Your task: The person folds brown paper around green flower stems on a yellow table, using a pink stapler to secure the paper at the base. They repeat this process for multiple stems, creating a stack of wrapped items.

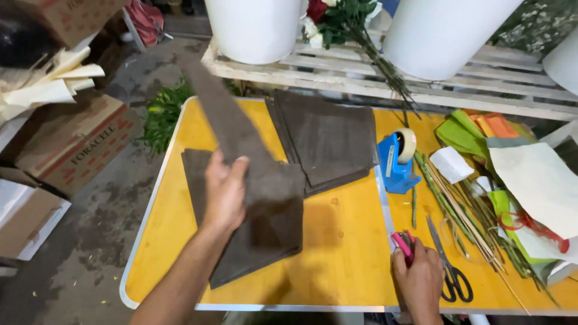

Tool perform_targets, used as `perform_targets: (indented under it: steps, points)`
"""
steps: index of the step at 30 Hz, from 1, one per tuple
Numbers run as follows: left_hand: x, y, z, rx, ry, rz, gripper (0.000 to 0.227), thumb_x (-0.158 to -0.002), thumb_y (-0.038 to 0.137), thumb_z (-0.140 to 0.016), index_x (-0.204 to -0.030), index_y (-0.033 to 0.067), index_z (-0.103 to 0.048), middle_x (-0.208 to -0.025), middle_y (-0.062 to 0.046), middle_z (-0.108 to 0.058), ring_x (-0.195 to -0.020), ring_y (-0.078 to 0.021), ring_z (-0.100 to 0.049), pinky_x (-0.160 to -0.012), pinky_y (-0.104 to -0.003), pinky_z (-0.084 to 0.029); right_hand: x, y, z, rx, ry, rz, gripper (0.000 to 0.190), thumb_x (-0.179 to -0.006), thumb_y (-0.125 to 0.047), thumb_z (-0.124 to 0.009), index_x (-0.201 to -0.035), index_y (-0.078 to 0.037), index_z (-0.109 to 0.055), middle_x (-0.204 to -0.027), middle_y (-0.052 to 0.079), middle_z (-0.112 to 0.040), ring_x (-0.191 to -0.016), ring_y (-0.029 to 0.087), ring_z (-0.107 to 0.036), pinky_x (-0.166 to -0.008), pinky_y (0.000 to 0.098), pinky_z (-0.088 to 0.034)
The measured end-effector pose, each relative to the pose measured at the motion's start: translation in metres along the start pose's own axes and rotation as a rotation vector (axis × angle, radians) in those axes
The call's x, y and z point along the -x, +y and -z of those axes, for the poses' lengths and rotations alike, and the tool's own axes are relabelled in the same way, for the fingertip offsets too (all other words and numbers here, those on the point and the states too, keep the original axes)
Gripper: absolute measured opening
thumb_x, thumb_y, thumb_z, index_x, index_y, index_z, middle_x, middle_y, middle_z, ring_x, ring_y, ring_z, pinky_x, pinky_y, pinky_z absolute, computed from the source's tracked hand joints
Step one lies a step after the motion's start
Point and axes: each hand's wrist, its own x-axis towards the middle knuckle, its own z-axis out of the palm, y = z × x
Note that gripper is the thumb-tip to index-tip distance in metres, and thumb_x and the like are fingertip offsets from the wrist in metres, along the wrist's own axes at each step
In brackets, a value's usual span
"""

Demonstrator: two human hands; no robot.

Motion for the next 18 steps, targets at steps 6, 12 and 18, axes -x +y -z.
perform_targets:
  steps: [6, 12, 18]
  points:
    - [0.001, 0.020, -0.111, 0.263, -0.294, 0.164, 0.029, -0.094, 0.003, -0.056, -0.123, 0.0007, -0.062, -0.110, -0.017, -0.073, -0.094, -0.0247, -0.071, -0.084, -0.036, -0.059, 0.014, -0.008, -0.014, -0.149, 0.168, -0.106, 0.066, -0.091, -0.040, -0.062, -0.148, -0.006, -0.057, -0.133, 0.019, -0.064, -0.124, 0.043, -0.055, -0.097, 0.0613, -0.042]
    - [-0.016, -0.017, -0.124, 0.316, -0.211, 0.225, 0.039, -0.088, 0.004, -0.062, -0.127, 0.0000, -0.066, -0.115, -0.016, -0.074, -0.098, -0.0243, -0.070, -0.088, -0.036, -0.058, 0.018, -0.008, -0.014, -0.191, 0.213, -0.094, 0.063, -0.092, -0.038, -0.064, -0.145, -0.004, -0.058, -0.131, 0.016, -0.066, -0.122, 0.039, -0.057, -0.096, 0.0576, -0.044]
    - [-0.062, -0.145, -0.067, 0.165, 0.054, 0.452, 0.020, -0.086, 0.004, -0.058, -0.103, 0.0027, -0.069, -0.097, -0.016, -0.075, -0.082, -0.0276, -0.071, -0.072, -0.040, -0.059, 0.015, -0.017, -0.003, -0.222, 0.170, -0.165, 0.065, -0.091, -0.042, -0.061, -0.145, -0.005, -0.058, -0.136, 0.017, -0.065, -0.125, 0.040, -0.056, -0.097, 0.0605, -0.043]
